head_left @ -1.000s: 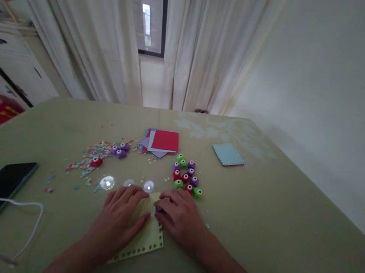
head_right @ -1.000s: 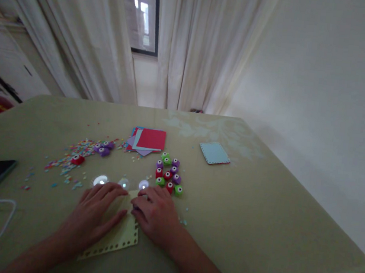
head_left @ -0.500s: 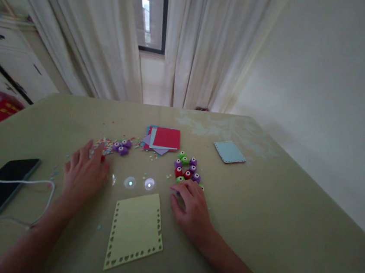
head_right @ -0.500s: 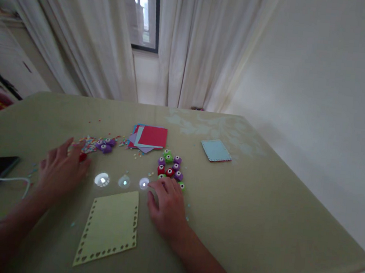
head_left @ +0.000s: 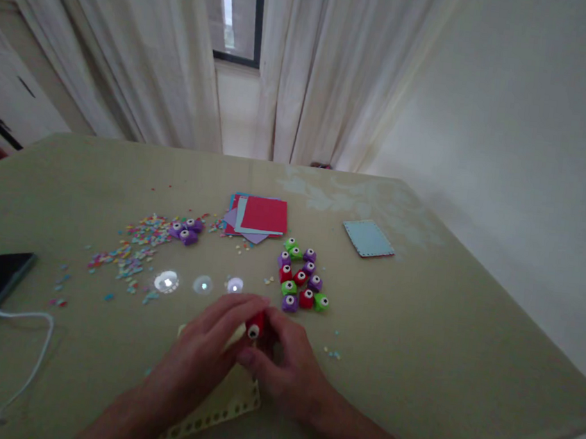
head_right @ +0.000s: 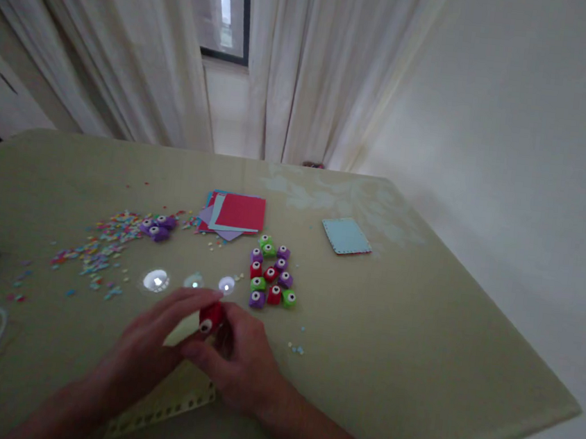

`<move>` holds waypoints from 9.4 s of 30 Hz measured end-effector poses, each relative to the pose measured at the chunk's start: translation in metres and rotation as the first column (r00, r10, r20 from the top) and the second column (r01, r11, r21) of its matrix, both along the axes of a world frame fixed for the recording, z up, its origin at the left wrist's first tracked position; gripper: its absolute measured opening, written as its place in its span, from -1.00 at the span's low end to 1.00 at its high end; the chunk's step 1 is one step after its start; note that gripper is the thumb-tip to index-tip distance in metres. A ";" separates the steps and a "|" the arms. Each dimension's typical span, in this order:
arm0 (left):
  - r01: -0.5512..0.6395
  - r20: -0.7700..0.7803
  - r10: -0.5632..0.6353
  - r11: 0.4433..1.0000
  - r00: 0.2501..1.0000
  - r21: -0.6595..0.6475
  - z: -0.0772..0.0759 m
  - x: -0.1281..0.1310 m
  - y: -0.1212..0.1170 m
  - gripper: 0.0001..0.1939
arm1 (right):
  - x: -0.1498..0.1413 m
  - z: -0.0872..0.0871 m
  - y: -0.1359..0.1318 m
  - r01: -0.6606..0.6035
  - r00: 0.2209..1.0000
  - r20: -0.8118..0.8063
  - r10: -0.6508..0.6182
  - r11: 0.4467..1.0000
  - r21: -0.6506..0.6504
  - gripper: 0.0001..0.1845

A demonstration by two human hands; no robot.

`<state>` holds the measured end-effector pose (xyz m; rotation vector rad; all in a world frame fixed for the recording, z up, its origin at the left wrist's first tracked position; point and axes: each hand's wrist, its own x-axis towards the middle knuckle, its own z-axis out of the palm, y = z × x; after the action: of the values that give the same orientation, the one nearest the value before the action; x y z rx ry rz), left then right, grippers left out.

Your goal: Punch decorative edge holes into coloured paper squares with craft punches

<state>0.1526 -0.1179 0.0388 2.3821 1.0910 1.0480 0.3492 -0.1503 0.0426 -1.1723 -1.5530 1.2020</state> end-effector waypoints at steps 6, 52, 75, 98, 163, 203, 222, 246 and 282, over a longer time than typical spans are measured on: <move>0.121 -0.002 -0.121 0.990 0.993 -0.079 -0.010 0.006 -0.011 -0.47 | 0.005 0.003 0.007 0.000 0.998 0.056 -0.001 1.000 0.001 -0.48; 0.074 -0.059 -0.155 0.729 0.986 -0.680 0.021 -0.024 0.018 -0.65 | 0.020 0.009 0.016 0.037 0.978 0.207 -0.030 0.999 -0.031 -0.51; -0.054 -0.281 0.014 0.990 0.960 -0.134 -0.008 -0.020 0.009 -0.63 | 0.031 0.010 0.020 -0.022 0.954 0.296 0.043 0.997 -0.073 -0.76; 0.088 -0.293 -0.197 0.933 0.936 -0.349 -0.006 -0.032 0.013 -0.45 | 0.042 0.008 0.024 -0.195 0.930 0.320 0.181 0.981 0.010 -0.79; 0.126 -0.282 -0.168 0.979 0.945 -0.161 -0.001 0.104 0.042 -0.63 | 0.037 0.002 0.018 0.463 0.885 -0.068 -0.460 0.859 0.220 -0.84; 0.013 -0.283 -0.024 0.999 0.959 -0.042 -0.032 -0.030 -0.016 -0.49 | 0.020 0.003 0.080 -0.318 0.405 0.872 -0.276 0.851 0.417 -0.83; -0.049 -0.079 0.003 0.808 0.997 -0.587 -0.002 -0.042 -0.004 -0.77 | 0.007 0.003 0.025 0.035 0.999 -0.040 -0.036 0.999 -0.038 -0.74; 0.287 0.343 0.216 0.252 0.914 -0.924 0.007 -0.027 -0.030 -0.43 | 0.008 -0.001 0.018 -0.271 0.841 -0.538 0.047 0.898 -0.345 -0.71; 0.244 0.286 0.230 0.195 0.930 -0.950 0.011 -0.024 -0.040 -0.31 | 0.019 -0.006 0.022 -0.372 0.818 -0.540 0.199 0.899 -0.232 -0.75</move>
<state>0.1281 -0.1580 0.0494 1.0106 1.0726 0.4142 0.3679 -0.1278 0.0365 -0.7283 -1.1735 1.8618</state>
